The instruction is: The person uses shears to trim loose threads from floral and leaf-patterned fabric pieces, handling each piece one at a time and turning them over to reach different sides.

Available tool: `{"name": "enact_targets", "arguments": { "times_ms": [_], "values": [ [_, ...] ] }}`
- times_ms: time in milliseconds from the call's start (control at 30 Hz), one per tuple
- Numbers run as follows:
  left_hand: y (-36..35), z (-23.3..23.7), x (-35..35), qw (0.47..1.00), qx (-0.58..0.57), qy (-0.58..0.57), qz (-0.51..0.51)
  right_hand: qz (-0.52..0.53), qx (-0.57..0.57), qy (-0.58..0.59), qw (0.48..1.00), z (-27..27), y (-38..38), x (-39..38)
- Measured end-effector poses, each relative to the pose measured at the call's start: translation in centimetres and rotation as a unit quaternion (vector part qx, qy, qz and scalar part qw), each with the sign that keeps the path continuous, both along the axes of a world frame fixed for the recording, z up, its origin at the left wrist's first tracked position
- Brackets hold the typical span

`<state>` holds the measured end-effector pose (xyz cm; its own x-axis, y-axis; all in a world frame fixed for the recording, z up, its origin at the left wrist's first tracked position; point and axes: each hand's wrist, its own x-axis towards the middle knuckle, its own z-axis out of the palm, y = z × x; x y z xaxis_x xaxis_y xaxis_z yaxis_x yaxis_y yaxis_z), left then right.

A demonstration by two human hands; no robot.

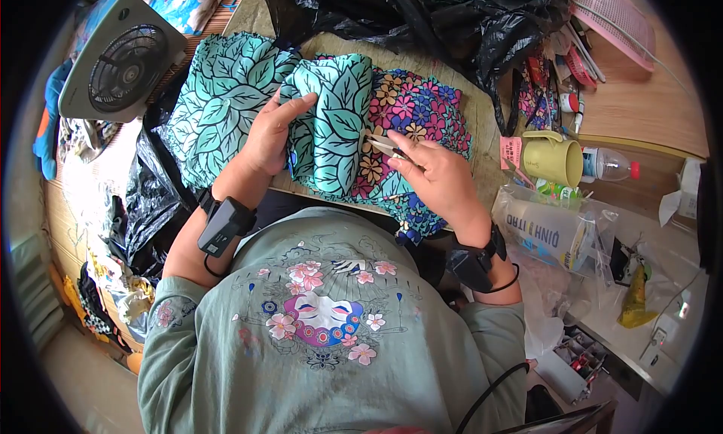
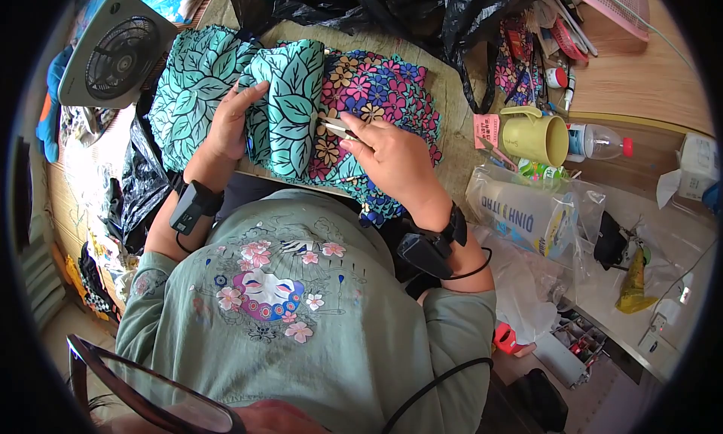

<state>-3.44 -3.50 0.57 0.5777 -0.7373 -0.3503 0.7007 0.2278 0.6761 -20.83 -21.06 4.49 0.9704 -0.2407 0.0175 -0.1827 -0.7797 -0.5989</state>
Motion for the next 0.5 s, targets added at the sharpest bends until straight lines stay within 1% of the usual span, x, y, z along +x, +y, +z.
{"name": "enact_targets", "arguments": {
  "times_ms": [67, 167, 500],
  "values": [
    [-0.01, -0.11, 0.00, 1.000, -0.002, 0.005, 0.000, 0.007, 0.000, -0.001, 1.000, 0.00, 0.15, 0.11],
    [-0.07, -0.12, -0.06, 1.000, 0.005, -0.017, 0.006, -0.001, -0.003, 0.028, 1.000, 0.45, 0.32, 0.41],
    [-0.05, -0.07, -0.08, 1.000, -0.003, -0.012, 0.002, 0.017, -0.025, 0.032, 0.999, 0.28, -0.06, 0.49]
  ]
}}
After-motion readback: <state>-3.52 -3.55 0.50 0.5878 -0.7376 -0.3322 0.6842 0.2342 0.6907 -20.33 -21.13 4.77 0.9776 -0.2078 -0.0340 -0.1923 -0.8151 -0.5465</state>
